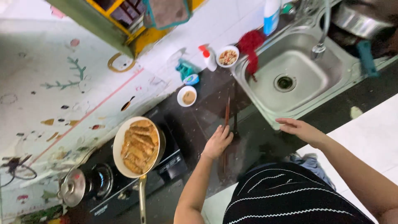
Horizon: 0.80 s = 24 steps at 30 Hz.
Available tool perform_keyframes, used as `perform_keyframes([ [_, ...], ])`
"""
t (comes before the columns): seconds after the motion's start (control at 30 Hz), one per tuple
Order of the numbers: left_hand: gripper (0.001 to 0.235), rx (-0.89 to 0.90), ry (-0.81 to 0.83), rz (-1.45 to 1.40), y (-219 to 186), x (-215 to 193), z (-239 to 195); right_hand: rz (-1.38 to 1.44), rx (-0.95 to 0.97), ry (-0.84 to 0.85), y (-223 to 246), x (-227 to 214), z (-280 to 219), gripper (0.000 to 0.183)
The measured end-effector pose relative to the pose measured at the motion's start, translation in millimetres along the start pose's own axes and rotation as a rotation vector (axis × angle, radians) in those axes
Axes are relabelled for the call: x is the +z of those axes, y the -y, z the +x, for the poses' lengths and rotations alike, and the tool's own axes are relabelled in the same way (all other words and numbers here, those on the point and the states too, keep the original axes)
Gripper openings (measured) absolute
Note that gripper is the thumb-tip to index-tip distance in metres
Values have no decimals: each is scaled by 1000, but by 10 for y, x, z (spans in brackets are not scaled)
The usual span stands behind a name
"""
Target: Frying rolls in a pan and wiping down the kitchen counter and sink.
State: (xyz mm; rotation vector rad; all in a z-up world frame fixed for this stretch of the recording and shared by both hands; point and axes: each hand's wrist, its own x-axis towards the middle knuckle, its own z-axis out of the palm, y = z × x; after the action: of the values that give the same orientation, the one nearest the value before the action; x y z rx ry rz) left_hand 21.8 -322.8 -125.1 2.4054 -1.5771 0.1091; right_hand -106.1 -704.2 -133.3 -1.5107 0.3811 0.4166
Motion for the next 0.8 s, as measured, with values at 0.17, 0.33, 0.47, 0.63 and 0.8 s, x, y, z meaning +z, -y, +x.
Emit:
perform_keyframes([
  [0.17, 62, 65, 352, 337, 138, 166, 539, -367, 72, -96, 495, -632, -288, 65],
  [0.33, 44, 92, 274, 374, 330, 469, 701, -409, 39, -125, 753, -1210, -336, 68],
  [0.47, 43, 87, 331, 489, 342, 484, 851, -594, 21, -139, 1045, -1608, -101, 70],
  [0.63, 42, -43, 239, 383, 355, 568, 714, -678, -126, -72, 1723, -2115, 528, 75],
  [0.8, 45, -299, 117, 245, 134, 436, 515, -320, -573, -26, 1918, -2597, 2143, 67],
])
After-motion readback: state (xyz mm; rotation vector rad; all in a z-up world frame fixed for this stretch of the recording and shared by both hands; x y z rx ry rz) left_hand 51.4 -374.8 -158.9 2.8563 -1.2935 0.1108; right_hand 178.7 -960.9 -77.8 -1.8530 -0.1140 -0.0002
